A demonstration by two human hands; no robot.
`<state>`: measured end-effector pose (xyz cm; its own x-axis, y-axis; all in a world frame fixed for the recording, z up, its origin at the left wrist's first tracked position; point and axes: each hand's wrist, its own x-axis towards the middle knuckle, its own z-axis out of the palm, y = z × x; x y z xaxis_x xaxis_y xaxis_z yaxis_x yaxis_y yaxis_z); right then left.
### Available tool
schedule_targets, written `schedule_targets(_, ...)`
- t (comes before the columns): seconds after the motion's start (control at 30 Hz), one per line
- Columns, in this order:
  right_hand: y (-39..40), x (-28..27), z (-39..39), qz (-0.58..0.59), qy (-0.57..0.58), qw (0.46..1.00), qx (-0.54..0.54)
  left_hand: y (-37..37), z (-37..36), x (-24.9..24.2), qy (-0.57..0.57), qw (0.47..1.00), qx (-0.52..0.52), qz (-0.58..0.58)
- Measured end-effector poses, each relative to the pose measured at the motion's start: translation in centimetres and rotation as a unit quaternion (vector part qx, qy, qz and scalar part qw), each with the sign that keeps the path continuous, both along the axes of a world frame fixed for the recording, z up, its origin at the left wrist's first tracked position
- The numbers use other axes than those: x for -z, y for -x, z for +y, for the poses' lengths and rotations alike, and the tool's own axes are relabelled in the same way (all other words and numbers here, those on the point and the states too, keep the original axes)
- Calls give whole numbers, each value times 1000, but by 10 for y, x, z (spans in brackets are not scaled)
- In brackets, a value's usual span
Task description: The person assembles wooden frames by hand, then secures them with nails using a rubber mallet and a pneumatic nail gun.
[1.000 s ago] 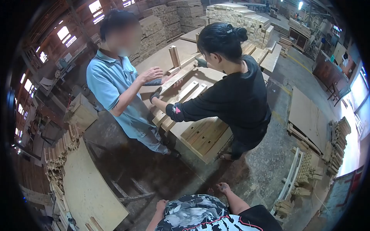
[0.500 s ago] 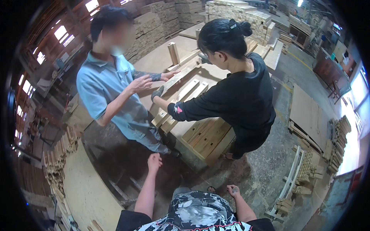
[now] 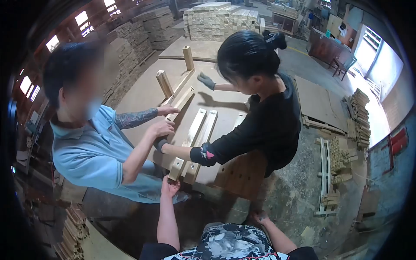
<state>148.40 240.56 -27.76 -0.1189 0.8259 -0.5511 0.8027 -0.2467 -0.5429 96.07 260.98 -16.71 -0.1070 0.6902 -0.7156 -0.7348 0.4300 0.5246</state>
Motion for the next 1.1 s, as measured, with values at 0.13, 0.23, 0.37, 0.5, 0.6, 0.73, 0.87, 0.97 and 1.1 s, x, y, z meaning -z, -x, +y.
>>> schedule_targets(0.13,159,-147,72,176,43,982,-53,24,-31,-3,5,995,-68,-74)
schedule_targets(0.23,251,-157,106,372,58,921,-99,29,-99,-38,3,991,-134,-23)
schedule_targets(0.37,348,-190,140,442,165,881,36,34,-223,-96,-15,991,-120,48)
schedule_targets(0.5,399,-199,156,472,322,815,94,39,-315,-169,18,969,-25,245)
schedule_targets(0.6,418,-205,133,454,302,835,80,59,-349,-183,15,951,77,301)
schedule_targets(0.73,409,-240,129,439,285,851,44,81,-339,-183,37,899,296,321)
schedule_targets(0.87,394,-263,172,564,171,807,31,28,-222,-183,-93,869,241,423)
schedule_targets(0.97,370,-290,242,558,51,824,84,1,-116,-202,-195,857,206,431)
schedule_targets(1.1,316,-278,271,452,-198,866,84,1,26,-241,-248,590,249,727)
